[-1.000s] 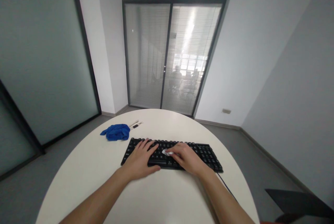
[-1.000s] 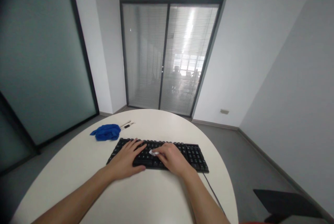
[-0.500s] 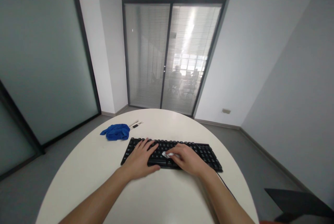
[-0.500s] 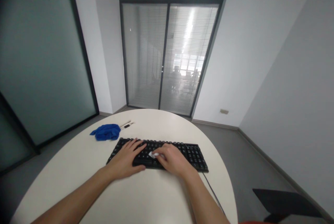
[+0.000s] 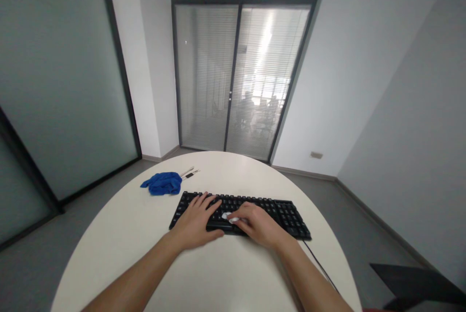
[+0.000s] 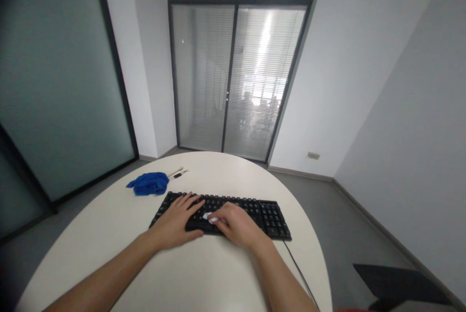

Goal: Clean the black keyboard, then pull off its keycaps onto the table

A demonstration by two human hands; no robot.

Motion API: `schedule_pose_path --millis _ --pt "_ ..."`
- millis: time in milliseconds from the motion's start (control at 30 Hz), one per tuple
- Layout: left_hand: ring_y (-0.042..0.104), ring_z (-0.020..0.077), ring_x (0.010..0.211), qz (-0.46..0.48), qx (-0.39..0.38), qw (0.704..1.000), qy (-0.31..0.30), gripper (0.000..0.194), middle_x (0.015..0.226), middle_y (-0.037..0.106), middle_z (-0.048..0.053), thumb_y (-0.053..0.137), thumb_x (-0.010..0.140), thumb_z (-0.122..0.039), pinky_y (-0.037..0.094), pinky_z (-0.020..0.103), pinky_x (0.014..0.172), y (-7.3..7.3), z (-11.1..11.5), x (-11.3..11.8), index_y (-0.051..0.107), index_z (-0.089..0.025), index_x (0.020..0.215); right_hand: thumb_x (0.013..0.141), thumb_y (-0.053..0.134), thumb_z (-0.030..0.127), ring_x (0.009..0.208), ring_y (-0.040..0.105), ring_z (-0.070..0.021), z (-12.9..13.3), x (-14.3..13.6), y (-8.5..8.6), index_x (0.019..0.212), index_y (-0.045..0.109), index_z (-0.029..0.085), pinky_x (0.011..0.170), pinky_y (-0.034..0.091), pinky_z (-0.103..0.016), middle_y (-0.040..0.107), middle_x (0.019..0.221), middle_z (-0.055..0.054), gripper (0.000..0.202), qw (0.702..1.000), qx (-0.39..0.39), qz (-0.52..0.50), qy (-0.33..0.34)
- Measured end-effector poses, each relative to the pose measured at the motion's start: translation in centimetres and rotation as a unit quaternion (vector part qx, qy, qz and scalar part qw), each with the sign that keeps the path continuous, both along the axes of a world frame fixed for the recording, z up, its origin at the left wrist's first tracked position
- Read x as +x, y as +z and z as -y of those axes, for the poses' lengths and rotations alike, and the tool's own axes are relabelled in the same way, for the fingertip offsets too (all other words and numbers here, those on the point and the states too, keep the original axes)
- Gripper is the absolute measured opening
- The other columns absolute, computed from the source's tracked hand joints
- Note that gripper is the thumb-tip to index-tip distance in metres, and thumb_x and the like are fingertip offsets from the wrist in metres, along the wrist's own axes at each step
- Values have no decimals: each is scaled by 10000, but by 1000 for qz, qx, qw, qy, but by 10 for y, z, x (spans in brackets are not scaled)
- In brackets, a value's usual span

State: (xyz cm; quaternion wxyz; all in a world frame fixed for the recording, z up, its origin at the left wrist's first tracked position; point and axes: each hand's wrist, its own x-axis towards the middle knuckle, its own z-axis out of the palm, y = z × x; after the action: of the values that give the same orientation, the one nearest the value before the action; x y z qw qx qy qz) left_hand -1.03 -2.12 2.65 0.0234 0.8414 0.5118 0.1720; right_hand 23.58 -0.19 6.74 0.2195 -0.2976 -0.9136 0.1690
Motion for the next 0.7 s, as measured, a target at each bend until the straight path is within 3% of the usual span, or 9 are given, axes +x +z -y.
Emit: schedule_pose_path --millis 400,700 --pt "233 364 1427 3 5 1000 0 808 1530 357 69 578 784 -664 205 539 1156 0 0 0 366 -284 1464 885 546 192 941 647 -188 7 2 8 1050 735 250 863 460 -273 749 1006 -25 258 1000 4 12 -20" --pt "247 357 1422 -12 17 1000 -1 814 1528 361 74 571 780 -674 206 538 1155 -1 -1 -1 366 -283 1465 840 566 200 828 686 -192 9 7 11 941 750 217 771 460 -246 763 899 -31 210 998 -9 45 -33"
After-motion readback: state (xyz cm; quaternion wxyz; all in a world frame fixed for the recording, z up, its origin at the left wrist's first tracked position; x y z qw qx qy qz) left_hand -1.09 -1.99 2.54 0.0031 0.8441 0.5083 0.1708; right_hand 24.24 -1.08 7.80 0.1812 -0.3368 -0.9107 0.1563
